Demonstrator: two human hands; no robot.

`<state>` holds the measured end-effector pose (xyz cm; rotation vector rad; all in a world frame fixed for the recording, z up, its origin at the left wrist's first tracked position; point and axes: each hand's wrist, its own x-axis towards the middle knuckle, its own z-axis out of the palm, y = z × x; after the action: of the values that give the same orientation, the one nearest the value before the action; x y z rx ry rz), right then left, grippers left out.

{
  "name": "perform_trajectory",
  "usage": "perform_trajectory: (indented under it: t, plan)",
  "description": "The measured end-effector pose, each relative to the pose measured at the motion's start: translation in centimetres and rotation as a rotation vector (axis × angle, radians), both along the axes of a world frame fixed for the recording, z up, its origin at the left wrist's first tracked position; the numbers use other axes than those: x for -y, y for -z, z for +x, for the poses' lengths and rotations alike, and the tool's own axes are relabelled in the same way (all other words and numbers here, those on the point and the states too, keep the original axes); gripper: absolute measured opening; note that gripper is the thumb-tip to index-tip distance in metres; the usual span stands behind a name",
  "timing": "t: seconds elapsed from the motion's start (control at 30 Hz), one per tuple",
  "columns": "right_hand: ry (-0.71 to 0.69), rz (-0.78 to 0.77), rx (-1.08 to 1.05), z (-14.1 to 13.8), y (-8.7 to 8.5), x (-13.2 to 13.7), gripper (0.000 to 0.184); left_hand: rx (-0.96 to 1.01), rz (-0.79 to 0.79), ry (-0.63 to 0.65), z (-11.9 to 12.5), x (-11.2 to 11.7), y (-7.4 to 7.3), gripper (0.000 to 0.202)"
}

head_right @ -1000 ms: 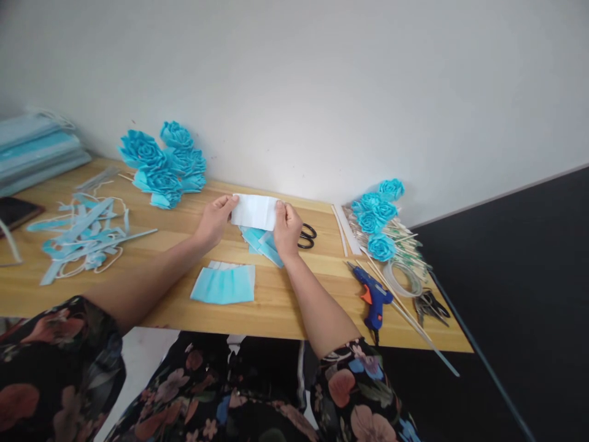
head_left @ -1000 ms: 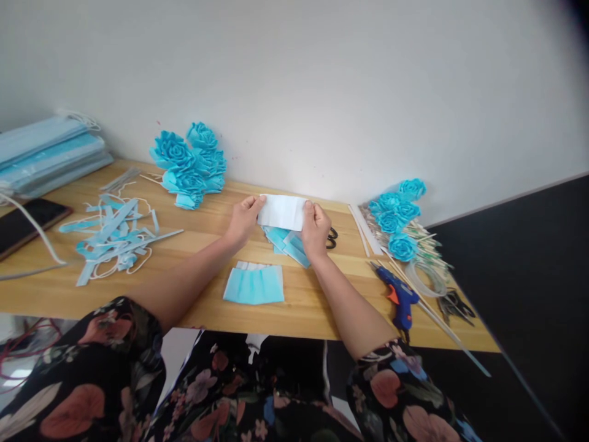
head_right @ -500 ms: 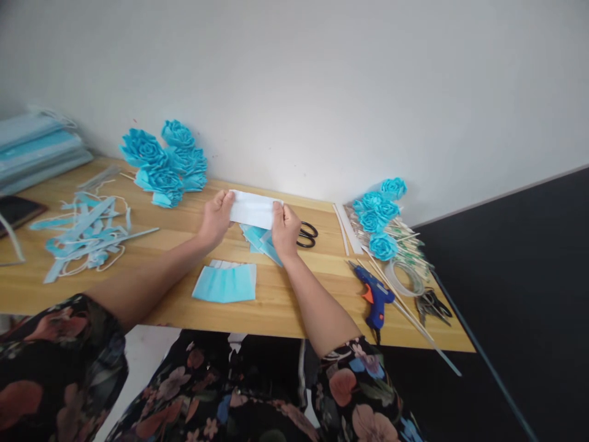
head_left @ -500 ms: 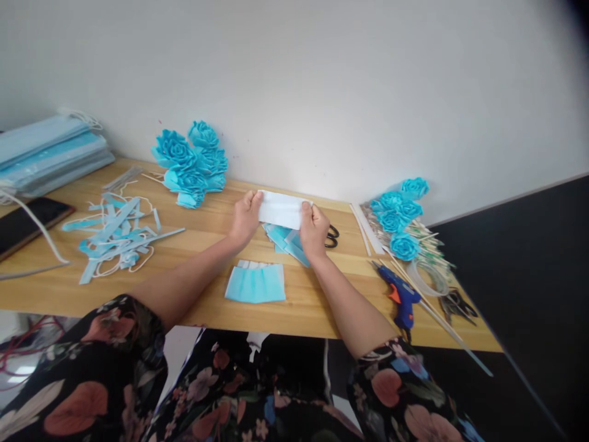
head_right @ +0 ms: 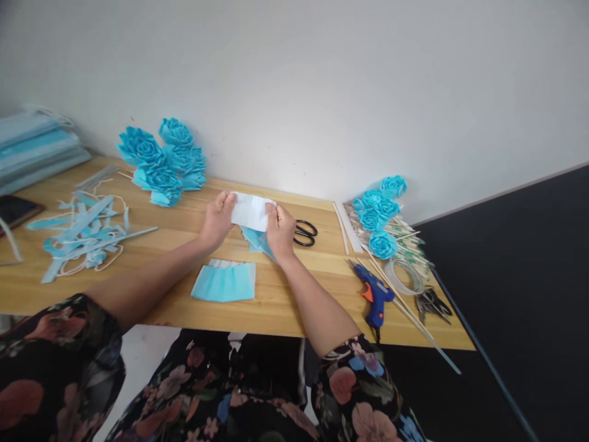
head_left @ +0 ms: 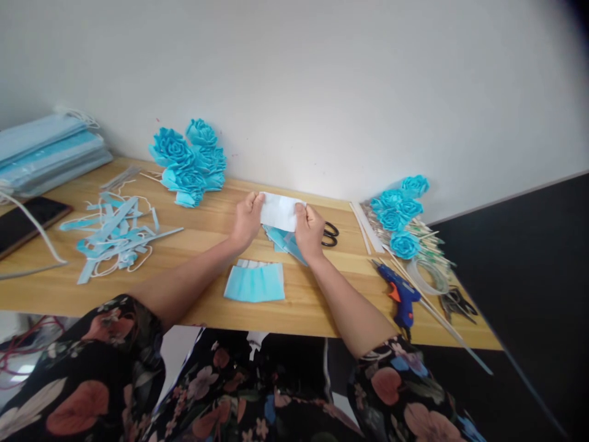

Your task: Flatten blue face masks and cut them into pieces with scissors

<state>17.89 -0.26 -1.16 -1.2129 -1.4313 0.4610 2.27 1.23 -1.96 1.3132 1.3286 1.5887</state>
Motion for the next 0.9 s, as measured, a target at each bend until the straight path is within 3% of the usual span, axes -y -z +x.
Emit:
perform_trajectory:
  t: [0.13,0.6,0.9]
  plan:
    - [0.044,0.006,-0.017,0.19,-0.08,-0.09,0.047,0.024,-0.008,0.004,-0.03,0.11,-0.24,0.034]
    - [0.006,-0.005,-0.021,0.42,0.3,-0.41,0.048,0.126,-0.081,0.065,-0.3,-0.49,-0.41,0.031]
    - [0.027,-0.031,-0.056,0.4,0.68,-0.45,0.049,0.23,-0.068,0.19,-0.34,-0.65,0.29,0.035]
